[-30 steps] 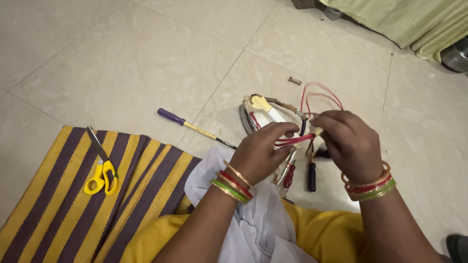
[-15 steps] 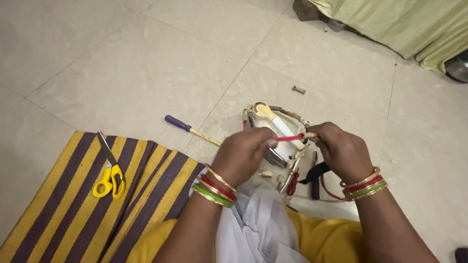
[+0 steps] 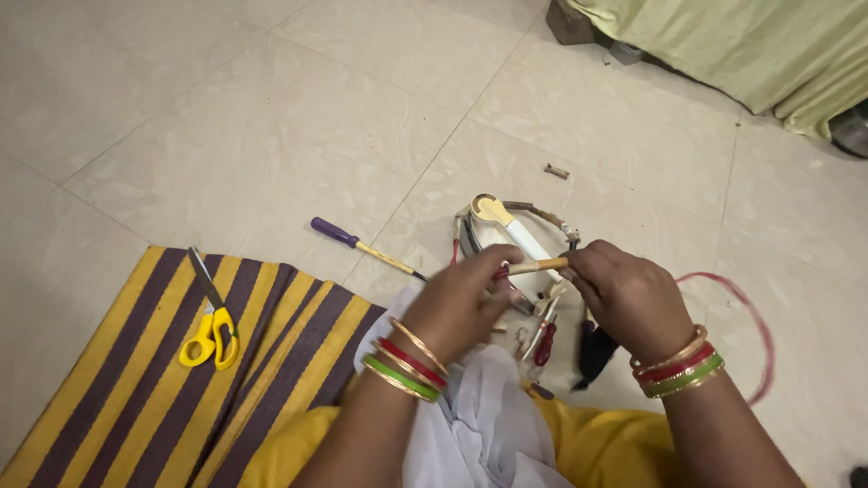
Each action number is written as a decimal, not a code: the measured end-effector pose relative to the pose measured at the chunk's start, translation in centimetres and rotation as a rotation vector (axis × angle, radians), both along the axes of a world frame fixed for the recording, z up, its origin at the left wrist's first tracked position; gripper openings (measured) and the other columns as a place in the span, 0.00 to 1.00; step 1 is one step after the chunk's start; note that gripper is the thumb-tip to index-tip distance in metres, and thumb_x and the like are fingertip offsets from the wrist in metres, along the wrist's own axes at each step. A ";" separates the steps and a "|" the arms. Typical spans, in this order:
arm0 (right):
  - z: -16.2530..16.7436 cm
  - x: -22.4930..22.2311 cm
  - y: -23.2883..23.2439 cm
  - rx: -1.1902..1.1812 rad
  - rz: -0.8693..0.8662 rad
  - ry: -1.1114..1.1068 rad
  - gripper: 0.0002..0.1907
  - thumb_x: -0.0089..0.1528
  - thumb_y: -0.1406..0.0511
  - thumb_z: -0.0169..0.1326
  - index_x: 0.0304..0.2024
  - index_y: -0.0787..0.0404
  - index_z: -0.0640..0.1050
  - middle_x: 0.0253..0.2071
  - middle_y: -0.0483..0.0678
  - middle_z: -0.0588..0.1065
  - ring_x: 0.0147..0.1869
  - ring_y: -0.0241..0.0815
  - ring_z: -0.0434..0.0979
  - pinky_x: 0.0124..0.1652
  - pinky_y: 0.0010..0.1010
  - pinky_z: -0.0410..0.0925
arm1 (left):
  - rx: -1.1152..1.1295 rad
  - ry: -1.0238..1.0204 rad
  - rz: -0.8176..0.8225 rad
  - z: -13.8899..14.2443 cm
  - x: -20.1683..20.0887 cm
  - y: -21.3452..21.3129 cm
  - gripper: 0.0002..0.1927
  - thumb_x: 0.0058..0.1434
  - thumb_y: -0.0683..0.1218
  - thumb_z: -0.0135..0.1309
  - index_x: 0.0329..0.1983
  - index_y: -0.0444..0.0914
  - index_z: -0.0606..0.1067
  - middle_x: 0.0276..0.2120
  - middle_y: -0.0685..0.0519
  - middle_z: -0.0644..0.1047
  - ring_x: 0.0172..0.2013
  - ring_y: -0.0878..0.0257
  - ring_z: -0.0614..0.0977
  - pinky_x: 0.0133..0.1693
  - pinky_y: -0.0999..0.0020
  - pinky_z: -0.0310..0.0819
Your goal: The person sits on the floor servicing an electric clothes iron. They handle the red power cord and plug, work on the plug with a small screwdriver, wrap the cord with a black cloth, and reposition the cord around the iron.
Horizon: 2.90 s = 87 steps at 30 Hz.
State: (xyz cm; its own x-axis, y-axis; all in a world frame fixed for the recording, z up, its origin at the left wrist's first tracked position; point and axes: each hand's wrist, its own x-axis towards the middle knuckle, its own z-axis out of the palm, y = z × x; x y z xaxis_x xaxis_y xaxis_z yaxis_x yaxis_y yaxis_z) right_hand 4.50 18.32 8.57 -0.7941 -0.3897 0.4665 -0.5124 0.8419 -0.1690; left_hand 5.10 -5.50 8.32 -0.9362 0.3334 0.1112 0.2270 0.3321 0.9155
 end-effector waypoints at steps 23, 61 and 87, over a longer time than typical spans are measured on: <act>-3.2 -1.8 0.5 -0.255 -0.209 0.016 0.22 0.60 0.71 0.59 0.57 0.53 0.79 0.56 0.51 0.73 0.42 0.48 0.80 0.39 0.37 0.74 | -0.060 0.167 0.267 -10.4 -3.1 1.4 0.12 0.68 0.43 0.48 0.53 0.40 0.74 0.41 0.39 0.80 0.42 0.40 0.80 0.41 0.50 0.74; -3.2 -3.2 2.1 -0.117 -0.147 0.034 0.09 0.65 0.69 0.53 0.49 0.58 0.76 0.44 0.54 0.73 0.40 0.58 0.78 0.37 0.46 0.70 | 0.167 0.144 0.268 -8.2 -4.0 0.7 0.23 0.66 0.41 0.54 0.65 0.41 0.71 0.64 0.49 0.73 0.50 0.46 0.82 0.45 0.58 0.81; -3.3 -4.0 4.5 -0.241 -0.359 -0.197 0.08 0.69 0.63 0.52 0.48 0.58 0.76 0.43 0.52 0.75 0.36 0.54 0.79 0.36 0.41 0.72 | 0.134 0.287 0.709 -5.1 -5.3 -4.2 0.11 0.64 0.40 0.52 0.49 0.35 0.74 0.55 0.48 0.72 0.34 0.54 0.82 0.32 0.65 0.81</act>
State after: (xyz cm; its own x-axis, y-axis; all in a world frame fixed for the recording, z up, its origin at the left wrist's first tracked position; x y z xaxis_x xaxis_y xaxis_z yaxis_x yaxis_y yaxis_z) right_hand 0.53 22.84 5.28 -0.9412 0.0265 0.3367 -0.1346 0.8849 -0.4460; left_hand -0.19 -9.68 3.24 -0.8494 -0.3678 0.3785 0.2357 0.3774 0.8956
